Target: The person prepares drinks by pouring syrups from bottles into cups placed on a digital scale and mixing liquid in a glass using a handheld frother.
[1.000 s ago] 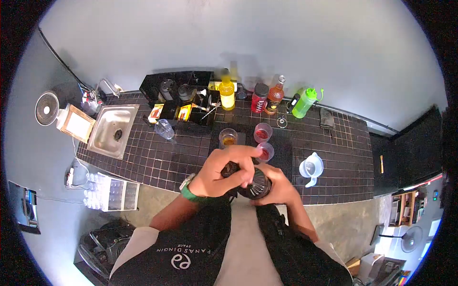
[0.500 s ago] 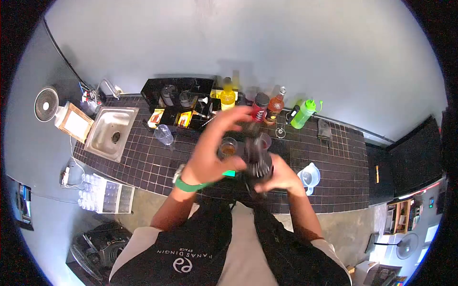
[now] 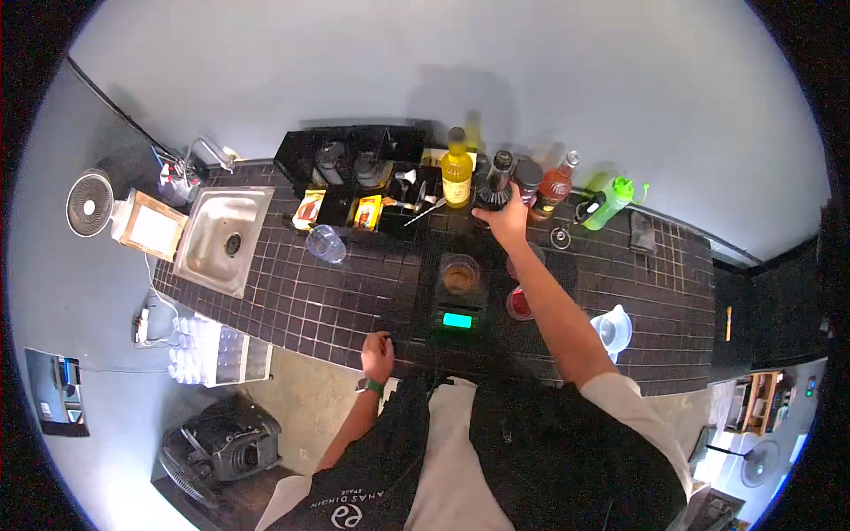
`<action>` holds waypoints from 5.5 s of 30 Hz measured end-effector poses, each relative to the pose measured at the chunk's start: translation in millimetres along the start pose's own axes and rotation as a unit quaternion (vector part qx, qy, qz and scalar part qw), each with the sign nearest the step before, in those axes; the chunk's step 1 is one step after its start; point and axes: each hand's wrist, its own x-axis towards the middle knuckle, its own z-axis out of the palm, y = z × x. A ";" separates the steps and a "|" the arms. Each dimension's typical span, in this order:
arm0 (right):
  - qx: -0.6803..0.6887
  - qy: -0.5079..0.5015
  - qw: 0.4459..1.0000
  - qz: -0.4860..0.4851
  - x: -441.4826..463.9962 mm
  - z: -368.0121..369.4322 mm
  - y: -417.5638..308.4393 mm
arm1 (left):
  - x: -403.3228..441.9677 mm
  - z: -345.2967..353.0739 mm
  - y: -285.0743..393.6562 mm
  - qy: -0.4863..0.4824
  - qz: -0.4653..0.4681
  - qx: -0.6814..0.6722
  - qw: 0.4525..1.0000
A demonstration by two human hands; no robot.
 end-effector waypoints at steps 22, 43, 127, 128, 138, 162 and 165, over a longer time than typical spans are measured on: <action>0.045 0.055 0.995 0.065 23.8 76.5 54.4 | 0.0 2.5 -0.2 0.011 0.113 0.052 0.992; -0.069 0.150 0.985 -0.039 7.0 -191.5 90.2 | -5.6 2.3 4.6 0.019 0.091 0.054 0.994; -0.294 -0.457 0.835 0.088 -262.5 -52.1 21.3 | 61.0 -125.2 168.3 -0.111 0.079 -0.251 0.958; -0.300 -0.448 0.839 0.083 -263.2 -50.2 21.7 | 62.8 -126.0 166.6 -0.112 0.079 -0.250 0.958; -0.305 -0.486 0.812 0.105 -246.4 -55.2 19.3 | 82.9 -129.5 180.2 -0.076 0.159 -0.247 0.953; 0.452 0.103 0.810 -0.359 -228.0 -138.4 -322.0 | 76.5 -201.4 226.6 -0.003 0.320 -0.252 0.913; 0.344 -0.004 0.837 -0.425 -219.0 -126.1 -299.3 | 76.1 -208.0 226.3 0.013 0.347 -0.256 0.902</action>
